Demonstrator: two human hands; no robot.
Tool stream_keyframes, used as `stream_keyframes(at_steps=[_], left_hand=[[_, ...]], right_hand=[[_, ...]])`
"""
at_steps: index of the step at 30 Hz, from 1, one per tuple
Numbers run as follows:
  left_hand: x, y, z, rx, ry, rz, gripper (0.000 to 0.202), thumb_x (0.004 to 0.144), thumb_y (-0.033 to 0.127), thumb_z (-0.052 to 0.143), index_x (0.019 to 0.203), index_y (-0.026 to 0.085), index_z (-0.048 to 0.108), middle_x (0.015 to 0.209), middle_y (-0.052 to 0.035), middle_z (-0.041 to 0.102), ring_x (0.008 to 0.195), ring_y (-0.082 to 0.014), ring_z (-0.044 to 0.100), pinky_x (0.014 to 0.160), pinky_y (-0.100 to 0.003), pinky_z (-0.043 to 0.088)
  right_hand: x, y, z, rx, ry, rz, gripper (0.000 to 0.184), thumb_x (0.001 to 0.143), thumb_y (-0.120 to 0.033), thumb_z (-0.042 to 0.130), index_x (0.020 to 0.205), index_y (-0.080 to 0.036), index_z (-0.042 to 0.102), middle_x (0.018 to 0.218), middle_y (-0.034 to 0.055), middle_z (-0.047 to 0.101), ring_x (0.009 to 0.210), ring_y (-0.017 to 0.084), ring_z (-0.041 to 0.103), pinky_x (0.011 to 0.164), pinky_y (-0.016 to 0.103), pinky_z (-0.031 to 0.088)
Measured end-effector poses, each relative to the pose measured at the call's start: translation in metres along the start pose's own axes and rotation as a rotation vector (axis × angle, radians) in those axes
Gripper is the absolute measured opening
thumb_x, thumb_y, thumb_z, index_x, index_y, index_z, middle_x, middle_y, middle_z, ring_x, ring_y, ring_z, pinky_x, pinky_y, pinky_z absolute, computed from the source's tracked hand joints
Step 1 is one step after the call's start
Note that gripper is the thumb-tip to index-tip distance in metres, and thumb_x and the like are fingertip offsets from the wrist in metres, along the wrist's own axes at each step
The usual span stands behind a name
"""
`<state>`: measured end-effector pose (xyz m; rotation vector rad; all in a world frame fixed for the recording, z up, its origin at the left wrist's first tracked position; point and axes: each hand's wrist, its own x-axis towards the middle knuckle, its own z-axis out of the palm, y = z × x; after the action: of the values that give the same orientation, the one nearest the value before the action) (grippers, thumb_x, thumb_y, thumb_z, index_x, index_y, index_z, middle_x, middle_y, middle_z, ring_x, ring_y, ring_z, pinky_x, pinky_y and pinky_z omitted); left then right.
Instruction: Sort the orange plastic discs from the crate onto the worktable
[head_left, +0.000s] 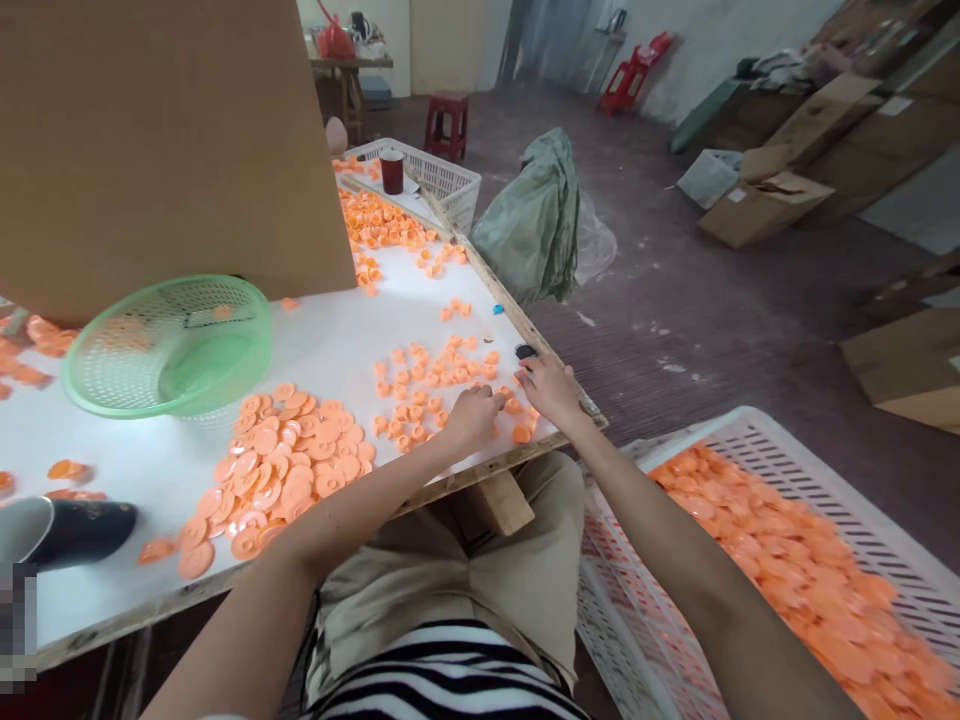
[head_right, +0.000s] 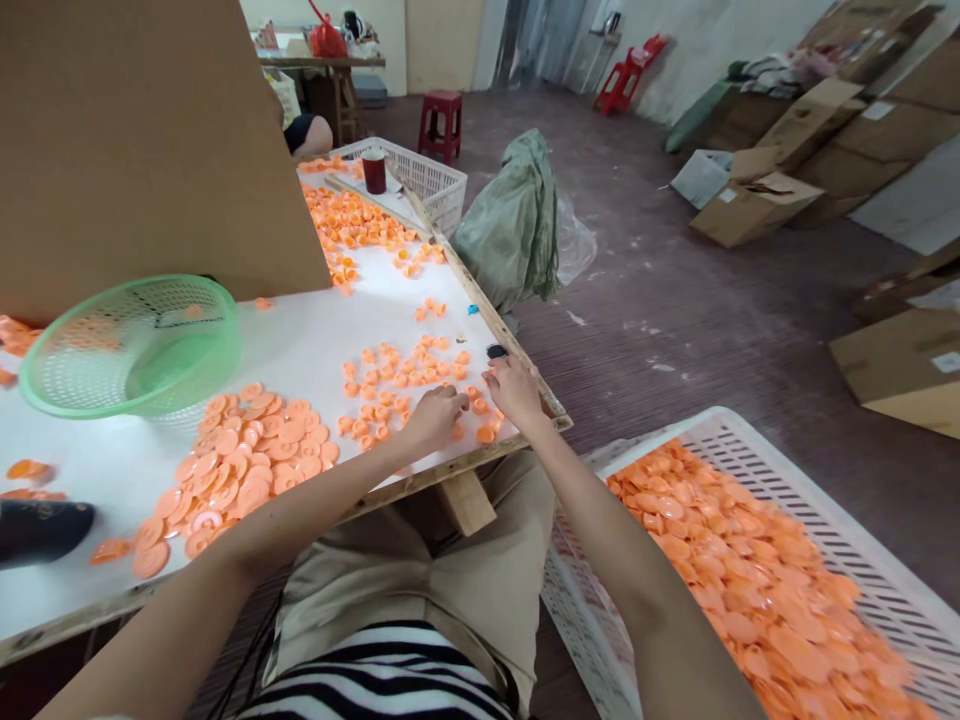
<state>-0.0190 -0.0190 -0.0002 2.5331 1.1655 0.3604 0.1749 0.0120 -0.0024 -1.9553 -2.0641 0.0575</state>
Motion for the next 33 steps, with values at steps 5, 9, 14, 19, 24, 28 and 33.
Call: stream_keyframes(at_steps=[5, 9, 14, 19, 24, 28, 33], left_hand=[[0.002, 0.013, -0.002, 0.036, 0.011, 0.182, 0.026, 0.083, 0.010, 0.051, 0.105, 0.017, 0.061, 0.105, -0.0107, 0.060, 0.099, -0.0238, 0.056, 0.084, -0.035, 0.044], [0.001, 0.020, 0.007, -0.004, -0.067, 0.362, 0.021, 0.086, 0.014, 0.050, 0.101, 0.020, 0.064, 0.108, -0.0088, 0.062, 0.104, -0.0231, 0.054, 0.087, -0.034, 0.042], [0.007, 0.015, 0.013, -0.065, -0.063, 0.207, 0.018, 0.085, 0.014, 0.051, 0.098, 0.017, 0.064, 0.091, -0.0075, 0.067, 0.095, -0.0217, 0.059, 0.083, -0.032, 0.044], [0.015, 0.005, 0.009, -0.057, -0.067, 0.069, 0.024, 0.083, 0.009, 0.049, 0.098, 0.016, 0.065, 0.084, -0.0071, 0.068, 0.086, -0.0215, 0.061, 0.079, -0.032, 0.044], [0.018, 0.012, 0.004, 0.022, 0.009, 0.067, 0.018, 0.087, 0.012, 0.048, 0.092, 0.015, 0.065, 0.089, -0.0091, 0.067, 0.091, -0.0240, 0.059, 0.083, -0.036, 0.043], [0.019, 0.033, 0.003, 0.049, 0.013, 0.120, 0.021, 0.093, 0.027, 0.048, 0.099, 0.015, 0.064, 0.097, -0.0115, 0.067, 0.099, -0.0255, 0.057, 0.085, -0.037, 0.043], [0.024, 0.049, 0.013, 0.093, -0.050, 0.070, 0.028, 0.091, 0.034, 0.052, 0.094, 0.012, 0.068, 0.093, -0.0146, 0.069, 0.097, -0.0282, 0.060, 0.085, -0.039, 0.044]], right_hand=[[-0.024, 0.018, -0.010, 0.231, -0.082, -0.074, 0.019, 0.088, -0.027, 0.053, 0.093, -0.018, 0.069, 0.091, 0.0069, 0.069, 0.077, 0.020, 0.059, 0.077, 0.032, 0.042], [-0.046, 0.029, -0.015, 0.303, -0.198, -0.125, 0.018, 0.083, -0.028, 0.059, 0.092, -0.017, 0.070, 0.087, 0.0054, 0.068, 0.070, 0.017, 0.058, 0.070, 0.029, 0.044], [-0.058, 0.037, -0.015, 0.370, -0.172, -0.062, 0.014, 0.080, -0.024, 0.060, 0.087, -0.017, 0.069, 0.090, 0.0065, 0.067, 0.071, 0.017, 0.060, 0.072, 0.031, 0.047], [-0.058, 0.040, -0.009, 0.593, -0.106, 0.094, 0.014, 0.078, -0.024, 0.058, 0.088, -0.018, 0.066, 0.093, 0.0062, 0.069, 0.075, 0.018, 0.064, 0.074, 0.033, 0.051], [-0.060, 0.042, -0.005, 0.664, -0.053, 0.158, 0.021, 0.078, -0.020, 0.052, 0.093, -0.018, 0.066, 0.097, 0.0075, 0.071, 0.084, 0.020, 0.067, 0.080, 0.036, 0.052], [-0.060, 0.042, -0.004, 0.507, -0.001, 0.111, 0.019, 0.075, -0.017, 0.053, 0.088, -0.019, 0.066, 0.093, 0.0069, 0.071, 0.085, 0.021, 0.065, 0.085, 0.039, 0.050], [-0.063, 0.041, -0.001, 0.459, 0.047, 0.082, 0.019, 0.077, -0.018, 0.051, 0.089, -0.018, 0.065, 0.095, 0.0085, 0.070, 0.088, 0.022, 0.064, 0.085, 0.039, 0.049]])
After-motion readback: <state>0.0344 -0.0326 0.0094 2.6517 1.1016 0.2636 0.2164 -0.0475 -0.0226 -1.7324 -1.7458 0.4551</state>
